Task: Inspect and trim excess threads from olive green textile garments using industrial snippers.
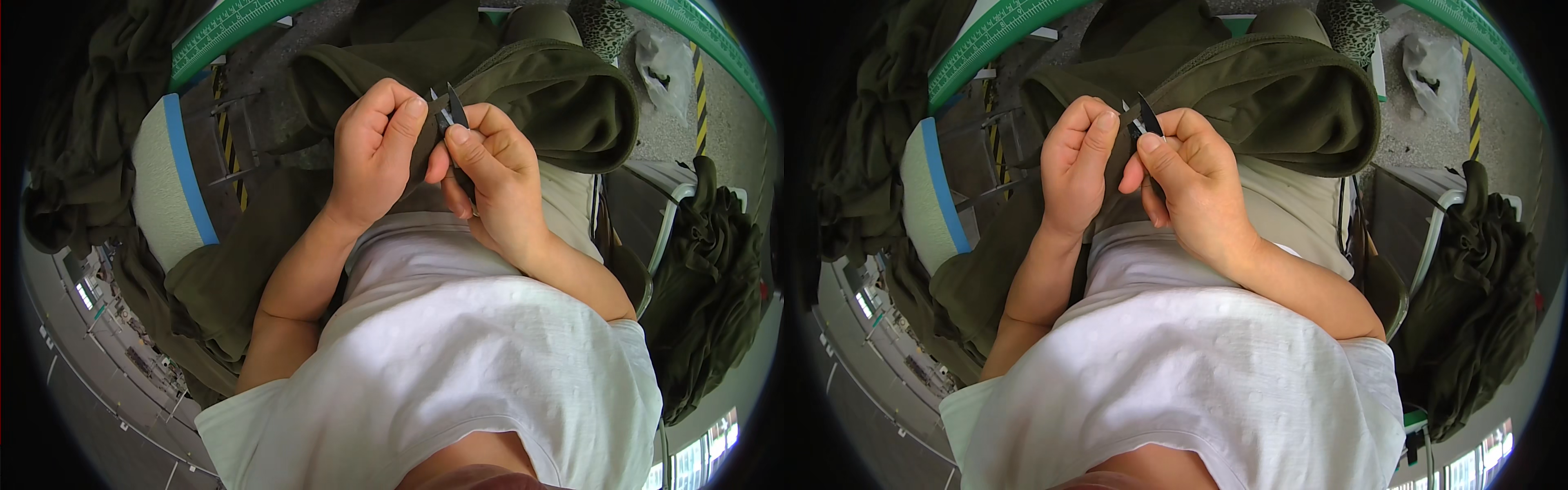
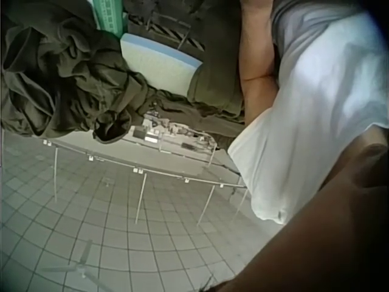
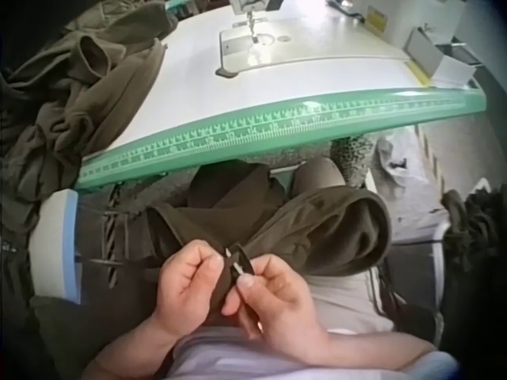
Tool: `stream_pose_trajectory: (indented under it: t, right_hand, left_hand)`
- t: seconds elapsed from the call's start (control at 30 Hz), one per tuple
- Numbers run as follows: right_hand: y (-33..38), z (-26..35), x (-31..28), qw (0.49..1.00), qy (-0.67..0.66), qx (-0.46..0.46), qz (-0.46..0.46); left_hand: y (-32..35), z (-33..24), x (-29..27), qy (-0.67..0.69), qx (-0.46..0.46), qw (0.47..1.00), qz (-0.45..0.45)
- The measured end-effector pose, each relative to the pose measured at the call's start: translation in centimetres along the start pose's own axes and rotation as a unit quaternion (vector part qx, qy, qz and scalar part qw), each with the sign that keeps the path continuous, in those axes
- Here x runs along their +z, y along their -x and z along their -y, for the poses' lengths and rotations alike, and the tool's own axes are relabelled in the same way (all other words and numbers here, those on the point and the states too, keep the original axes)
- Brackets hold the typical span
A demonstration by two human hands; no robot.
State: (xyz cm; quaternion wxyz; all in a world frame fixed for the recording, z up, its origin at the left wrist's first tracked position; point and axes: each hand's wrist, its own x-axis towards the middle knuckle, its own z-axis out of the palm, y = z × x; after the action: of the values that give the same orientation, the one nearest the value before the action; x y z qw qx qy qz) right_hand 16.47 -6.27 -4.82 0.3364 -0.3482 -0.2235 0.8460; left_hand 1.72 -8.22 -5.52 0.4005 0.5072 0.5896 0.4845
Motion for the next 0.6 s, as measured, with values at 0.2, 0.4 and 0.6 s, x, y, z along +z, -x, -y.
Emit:
stream_pose_trajectory:
  t: [0.2, 0.4, 0.6]
  right_hand:
    - [0.1, -0.2, 0.0, 1.000, -0.002, -0.008, 0.000]
    - [0.0, -0.4, -0.2, 0.998, 0.055, -0.031, 0.003]
    - [0.0, -0.2, -0.2, 0.996, 0.082, -0.019, -0.003]
  left_hand:
    - [0.0, 0.1, 0.0, 0.032, -0.030, 0.999, -0.006]
    - [-0.3, -0.9, 0.3, 0.063, -0.109, 0.992, 0.002]
    - [-0.4, -0.6, -0.6, 0.073, -0.111, 0.989, 0.058]
